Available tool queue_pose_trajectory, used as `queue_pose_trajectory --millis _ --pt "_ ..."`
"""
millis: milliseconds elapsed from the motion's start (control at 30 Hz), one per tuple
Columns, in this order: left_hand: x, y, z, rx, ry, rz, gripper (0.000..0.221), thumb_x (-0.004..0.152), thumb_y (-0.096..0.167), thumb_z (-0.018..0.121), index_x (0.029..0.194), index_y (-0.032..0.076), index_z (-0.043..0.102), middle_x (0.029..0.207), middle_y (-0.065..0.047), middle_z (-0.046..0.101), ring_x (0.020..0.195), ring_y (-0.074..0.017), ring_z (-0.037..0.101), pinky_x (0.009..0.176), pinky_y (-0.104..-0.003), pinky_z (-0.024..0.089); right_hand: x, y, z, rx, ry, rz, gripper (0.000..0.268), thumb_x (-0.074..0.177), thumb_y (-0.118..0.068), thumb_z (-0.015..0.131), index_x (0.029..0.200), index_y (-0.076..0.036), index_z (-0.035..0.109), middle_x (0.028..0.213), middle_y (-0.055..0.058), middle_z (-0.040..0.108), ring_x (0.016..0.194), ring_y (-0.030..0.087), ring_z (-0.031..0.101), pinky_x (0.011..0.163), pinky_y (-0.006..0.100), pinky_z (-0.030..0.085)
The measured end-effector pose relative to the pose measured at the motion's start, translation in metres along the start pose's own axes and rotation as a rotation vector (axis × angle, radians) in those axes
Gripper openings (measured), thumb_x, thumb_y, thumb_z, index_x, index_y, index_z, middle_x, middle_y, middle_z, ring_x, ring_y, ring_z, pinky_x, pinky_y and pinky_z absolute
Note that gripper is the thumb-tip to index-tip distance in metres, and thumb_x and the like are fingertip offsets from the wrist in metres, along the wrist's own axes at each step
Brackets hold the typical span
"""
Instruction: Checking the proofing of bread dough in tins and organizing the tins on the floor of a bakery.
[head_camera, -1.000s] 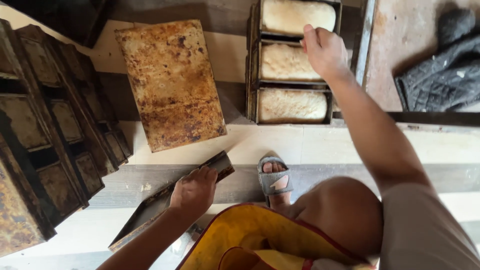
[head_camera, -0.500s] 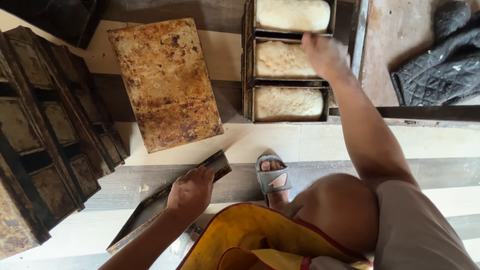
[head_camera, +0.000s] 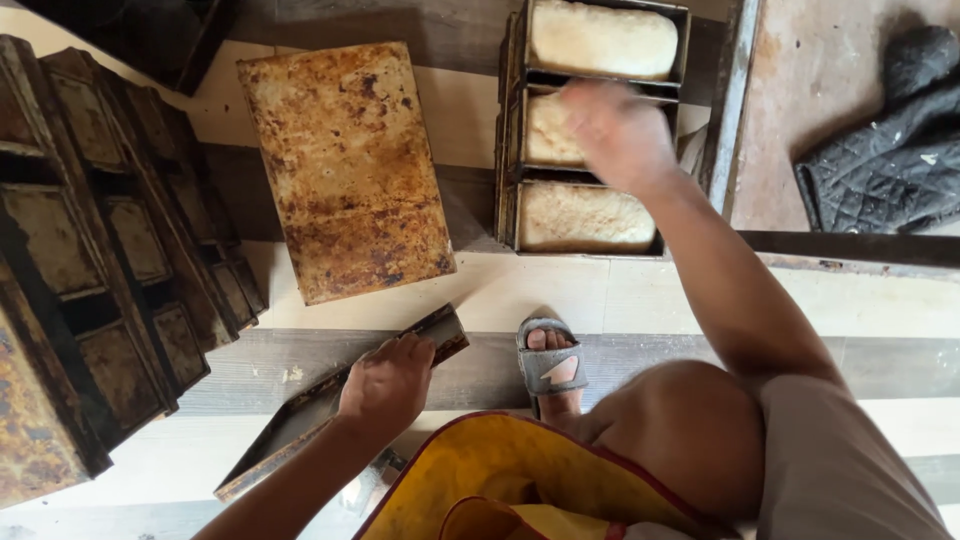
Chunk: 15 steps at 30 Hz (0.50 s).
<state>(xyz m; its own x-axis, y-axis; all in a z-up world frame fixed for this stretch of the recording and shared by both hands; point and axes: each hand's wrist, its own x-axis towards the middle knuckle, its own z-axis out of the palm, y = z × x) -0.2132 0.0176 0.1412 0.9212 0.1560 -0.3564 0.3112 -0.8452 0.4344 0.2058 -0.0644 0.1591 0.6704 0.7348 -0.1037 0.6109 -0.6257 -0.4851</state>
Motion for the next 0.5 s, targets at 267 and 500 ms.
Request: queue_pose_trajectory --millis 267,500 --pt "-0.002 0.002 -0.001 0.051 0.075 0.041 0.012 0.09 0.02 0.059 0.098 0.012 0.056 0.093 -0.006 0.061 0.087 -0.0251 0.066 0.069 -0.037 0.056 -0.01 0.047 0.029 -0.255 0.118 -0.554 0.027 0.112 -0.025 0.056 0.116 -0.005 0.073 0.126 0.011 0.074 0.106 0.022 0.072 0.102 0.041 0.058" --pt "0.005 0.001 -0.017 0.051 -0.038 -0.017 0.012 0.092 0.019 0.058 0.101 0.012 0.056 0.096 -0.006 0.061 0.089 -0.0253 0.065 0.074 -0.038 0.056 0.005 0.03 0.004 0.394 0.293 -0.233 0.02 0.112 -0.008 0.059 0.126 0.004 0.066 0.115 0.015 0.075 0.104 0.023 0.074 0.095 0.033 0.059"
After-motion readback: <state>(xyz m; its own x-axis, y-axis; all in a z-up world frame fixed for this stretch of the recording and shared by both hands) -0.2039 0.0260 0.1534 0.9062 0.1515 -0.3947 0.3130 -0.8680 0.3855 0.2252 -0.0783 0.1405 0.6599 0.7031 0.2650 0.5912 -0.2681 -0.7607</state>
